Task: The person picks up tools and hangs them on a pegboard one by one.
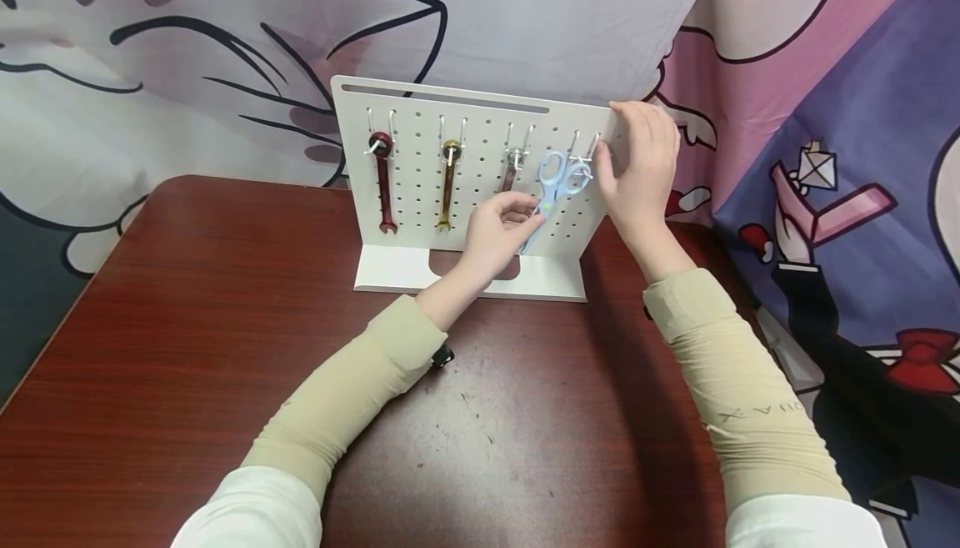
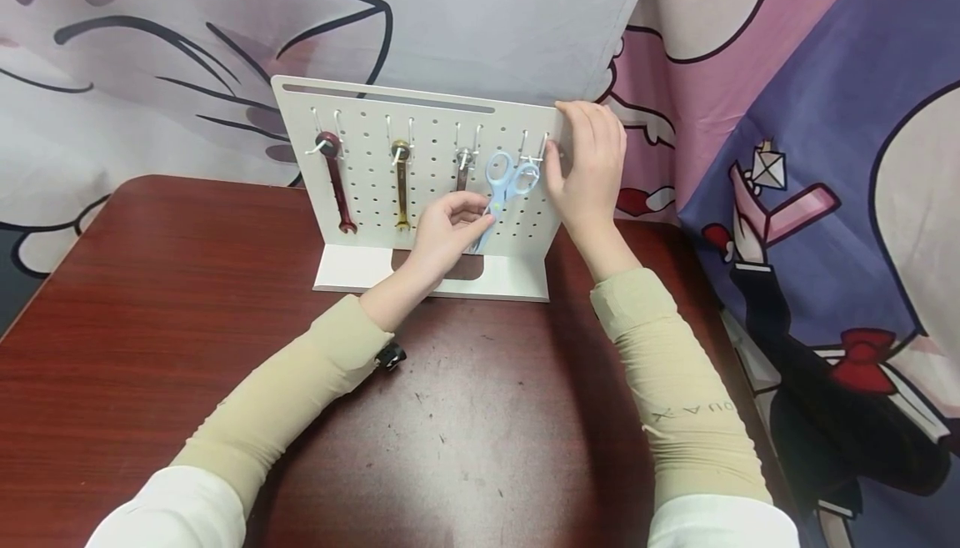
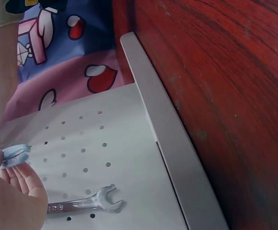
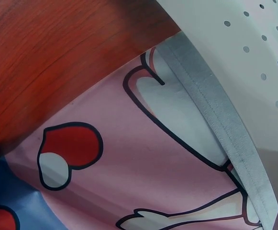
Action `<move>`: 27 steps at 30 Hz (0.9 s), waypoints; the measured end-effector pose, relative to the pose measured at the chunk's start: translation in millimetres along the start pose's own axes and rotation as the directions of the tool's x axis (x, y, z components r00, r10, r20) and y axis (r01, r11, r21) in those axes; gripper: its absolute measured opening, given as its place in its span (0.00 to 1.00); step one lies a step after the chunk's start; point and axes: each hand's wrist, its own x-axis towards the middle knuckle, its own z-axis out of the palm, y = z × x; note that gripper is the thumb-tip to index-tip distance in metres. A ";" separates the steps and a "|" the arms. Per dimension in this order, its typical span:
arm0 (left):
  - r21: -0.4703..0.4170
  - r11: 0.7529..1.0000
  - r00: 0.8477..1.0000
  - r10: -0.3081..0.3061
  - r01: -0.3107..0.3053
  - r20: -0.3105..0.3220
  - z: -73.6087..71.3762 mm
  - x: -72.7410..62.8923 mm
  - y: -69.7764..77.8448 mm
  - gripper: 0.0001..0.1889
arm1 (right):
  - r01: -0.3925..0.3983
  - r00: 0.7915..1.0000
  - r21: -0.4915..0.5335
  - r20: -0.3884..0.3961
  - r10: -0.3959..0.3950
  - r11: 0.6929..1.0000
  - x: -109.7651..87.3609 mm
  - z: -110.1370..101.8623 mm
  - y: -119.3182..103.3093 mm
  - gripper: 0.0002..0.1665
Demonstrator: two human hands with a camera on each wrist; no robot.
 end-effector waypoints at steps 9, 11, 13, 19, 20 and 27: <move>0.027 1.000 0.996 -0.011 0.013 -0.088 14.2 8.7 -1.8 0.12 | 0.004 1.000 -0.002 -0.016 -0.004 1.000 0.1 -2.5 1.9 0.23; 0.031 0.999 0.992 -0.020 0.024 -0.122 17.4 9.4 -1.9 0.11 | 0.005 1.000 0.001 -0.018 -0.005 1.000 0.5 -2.3 2.0 0.23; 0.042 0.998 0.987 -0.029 0.036 -0.158 20.2 9.3 -1.7 0.10 | 0.007 1.000 0.005 -0.019 -0.007 1.000 0.8 -1.8 2.0 0.23; 0.027 0.998 0.970 -0.056 0.064 -0.235 26.3 8.1 -2.3 0.09 | 0.016 1.000 0.011 -0.021 -0.016 1.000 0.4 -0.7 1.1 0.23; 0.019 0.998 0.969 -0.059 0.065 -0.240 27.1 8.1 -3.1 0.08 | 0.016 1.000 0.010 -0.021 -0.016 1.000 0.2 -0.4 1.2 0.23; 0.009 0.997 0.965 -0.072 0.077 -0.253 29.4 9.4 -8.3 0.06 | 0.001 1.000 0.017 -0.009 -0.001 1.000 -1.1 0.5 0.0 0.23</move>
